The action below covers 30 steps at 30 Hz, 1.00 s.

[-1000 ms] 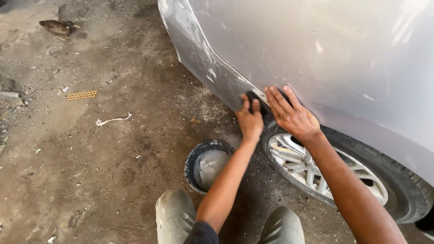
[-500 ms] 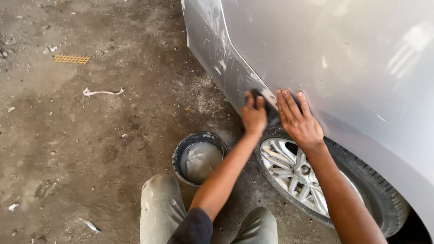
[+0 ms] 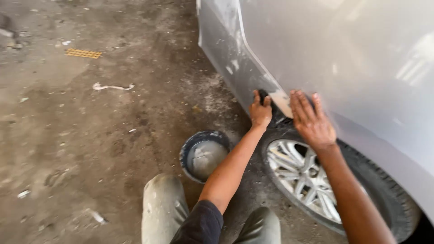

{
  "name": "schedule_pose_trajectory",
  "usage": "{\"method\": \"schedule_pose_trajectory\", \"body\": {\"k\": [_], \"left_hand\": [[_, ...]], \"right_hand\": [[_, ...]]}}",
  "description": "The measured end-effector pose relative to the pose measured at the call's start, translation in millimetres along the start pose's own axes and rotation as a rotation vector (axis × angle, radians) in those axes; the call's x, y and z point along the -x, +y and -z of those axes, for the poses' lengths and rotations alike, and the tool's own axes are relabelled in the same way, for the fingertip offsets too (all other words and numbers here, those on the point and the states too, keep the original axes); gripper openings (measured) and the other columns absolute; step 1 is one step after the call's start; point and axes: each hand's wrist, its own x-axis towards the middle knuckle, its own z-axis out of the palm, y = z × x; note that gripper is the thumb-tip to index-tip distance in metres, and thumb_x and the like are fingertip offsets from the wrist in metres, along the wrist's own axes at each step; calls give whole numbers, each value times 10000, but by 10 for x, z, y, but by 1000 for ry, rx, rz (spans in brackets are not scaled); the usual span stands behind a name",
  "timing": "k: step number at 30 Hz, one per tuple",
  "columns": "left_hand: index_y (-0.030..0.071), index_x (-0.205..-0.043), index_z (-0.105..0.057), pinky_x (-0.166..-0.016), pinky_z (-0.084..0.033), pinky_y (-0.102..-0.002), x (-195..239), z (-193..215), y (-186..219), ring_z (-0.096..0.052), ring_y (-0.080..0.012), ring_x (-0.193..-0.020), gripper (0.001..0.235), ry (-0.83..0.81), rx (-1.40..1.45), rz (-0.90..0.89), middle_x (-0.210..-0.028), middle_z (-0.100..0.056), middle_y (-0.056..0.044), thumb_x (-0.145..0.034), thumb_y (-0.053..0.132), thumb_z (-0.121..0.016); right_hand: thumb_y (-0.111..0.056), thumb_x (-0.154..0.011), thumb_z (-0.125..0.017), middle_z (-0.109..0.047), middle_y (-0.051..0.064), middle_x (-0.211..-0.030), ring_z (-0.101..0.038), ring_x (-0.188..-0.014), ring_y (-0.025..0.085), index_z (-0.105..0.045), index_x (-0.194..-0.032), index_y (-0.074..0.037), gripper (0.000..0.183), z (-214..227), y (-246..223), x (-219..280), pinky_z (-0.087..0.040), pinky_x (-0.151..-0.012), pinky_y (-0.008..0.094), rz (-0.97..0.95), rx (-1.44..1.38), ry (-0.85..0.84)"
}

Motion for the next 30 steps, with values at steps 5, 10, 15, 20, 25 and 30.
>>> {"method": "schedule_pose_trajectory", "body": {"k": [5, 10, 15, 20, 25, 30], "left_hand": [[144, -1542, -368, -958, -515, -478, 417, 926, 81, -578, -417, -1190, 828, -79, 165, 157, -1312, -547, -262, -870, 413, -770], [105, -1443, -432, -772, -629, -513, 854, 1227, -215, -733, -389, -994, 696, -143, 250, 281, -1177, -656, -169, -823, 269, -703], [105, -1367, -506, -936, -542, -420, 983, 1449, -269, -696, -306, -1065, 678, -262, -64, -33, -1147, -715, -159, -805, 253, -855], [110, -1340, -574, -857, -587, -373, 768, 1844, -181, -710, -229, -1039, 684, -484, 196, 2, -1171, -717, -82, -755, 259, -895], [48, -1312, -659, -817, -650, -360, 180, 1965, -699, -718, -162, -1021, 457, -716, 561, 229, -1162, -724, -51, -898, 173, -804], [100, -1340, -633, -716, -649, -351, -365, 2088, -688, -706, -140, -876, 403, -542, 538, 183, -1002, -741, -29, -944, 120, -704]], "right_hand": [[-308, -839, -651, -418, 85, -1622, -344, -1516, 253, -490, -1521, -93, 732, 208, -107, -5, -222, -1245, 507, -50, -232, -53], [-165, -673, -883, -481, 188, -1557, -476, -1426, 363, -472, -1539, -55, 964, 310, -988, 100, -399, -1207, 450, -309, -1365, 1], [-81, -659, -905, -592, 161, -1412, -601, -1268, 286, -458, -1481, -70, 936, 41, -1966, 115, -527, -1061, 396, -674, -2017, -170], [37, -745, -834, -634, 112, -1362, -632, -1226, 213, -442, -1483, -64, 842, 109, -2061, -25, -566, -1032, 385, -867, -2454, -86], [-6, -863, -791, -612, 88, -1360, -598, -1218, 169, -455, -1497, -64, 720, -11, -2216, -245, -509, -1044, 361, -952, -2656, 87], [-155, -992, -639, -661, 111, -1288, -653, -1108, 221, -467, -1480, -97, 520, 115, -2281, -585, -543, -982, 381, -1290, -2743, 322]]}}
